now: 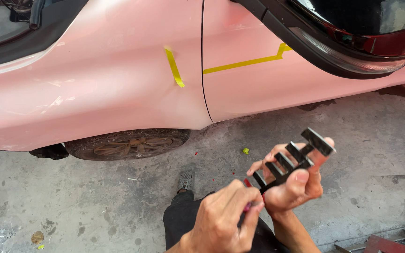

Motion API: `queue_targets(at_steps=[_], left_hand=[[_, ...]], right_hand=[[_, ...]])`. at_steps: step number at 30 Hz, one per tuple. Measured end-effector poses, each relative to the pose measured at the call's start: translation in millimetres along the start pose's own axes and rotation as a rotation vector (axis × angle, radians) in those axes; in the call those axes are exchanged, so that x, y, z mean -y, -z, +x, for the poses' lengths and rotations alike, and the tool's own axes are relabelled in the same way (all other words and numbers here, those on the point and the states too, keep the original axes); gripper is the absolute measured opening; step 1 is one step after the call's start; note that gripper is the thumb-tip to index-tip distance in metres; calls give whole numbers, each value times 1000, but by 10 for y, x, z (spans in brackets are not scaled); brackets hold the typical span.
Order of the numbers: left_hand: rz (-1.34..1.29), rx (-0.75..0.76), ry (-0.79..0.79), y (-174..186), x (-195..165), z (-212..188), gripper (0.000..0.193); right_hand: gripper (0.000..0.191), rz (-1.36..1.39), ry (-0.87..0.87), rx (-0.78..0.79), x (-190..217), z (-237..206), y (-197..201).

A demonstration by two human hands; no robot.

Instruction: The person peels old chrome letter badges off the rear quarter panel of a pink car, then holds a new black letter badge and peels the red protective backing off its adhesive side by hand. The clip ends while the backing is still being removed.

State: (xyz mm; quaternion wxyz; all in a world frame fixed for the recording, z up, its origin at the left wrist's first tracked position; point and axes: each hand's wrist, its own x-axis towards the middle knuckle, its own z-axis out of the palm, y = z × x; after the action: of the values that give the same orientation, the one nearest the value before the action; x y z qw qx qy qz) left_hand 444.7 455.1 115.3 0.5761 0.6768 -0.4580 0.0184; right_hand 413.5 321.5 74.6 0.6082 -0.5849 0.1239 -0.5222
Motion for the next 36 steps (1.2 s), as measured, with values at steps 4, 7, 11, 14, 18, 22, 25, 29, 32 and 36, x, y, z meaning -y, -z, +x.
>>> queue_targets(at_steps=[4, 7, 11, 14, 18, 22, 25, 29, 32, 36], left_hand=[[-61, 8, 11, 93, 28, -99, 16], [90, 72, 212, 247, 177, -132, 16], [279, 192, 569, 366, 337, -97, 40], [133, 190, 521, 402, 273, -63, 30], [-160, 294, 403, 437, 78, 22, 37], [-469, 391, 566, 434, -60, 100, 30], [-357, 401, 615, 312, -54, 122, 21], [-351, 345, 566, 168, 84, 52, 18], [-546, 300, 650, 76, 187, -45, 6], [-595, 169, 679, 23, 281, -107, 7]], right_hand=[[57, -72, -23, 6, -70, 241, 14], [47, 98, -158, -5, -46, 332, 129], [53, 391, -220, 11, -40, 351, 205], [50, 426, -238, 38, -18, 339, 210], [49, 555, -303, 83, 56, 325, 184], [56, 669, -337, 83, 136, 297, 148], [51, 638, -306, 99, 140, 282, 137], [44, 604, -313, 61, 89, 279, 144], [47, 533, -340, 43, 61, 283, 142], [63, 395, -432, 168, 62, 260, 115]])
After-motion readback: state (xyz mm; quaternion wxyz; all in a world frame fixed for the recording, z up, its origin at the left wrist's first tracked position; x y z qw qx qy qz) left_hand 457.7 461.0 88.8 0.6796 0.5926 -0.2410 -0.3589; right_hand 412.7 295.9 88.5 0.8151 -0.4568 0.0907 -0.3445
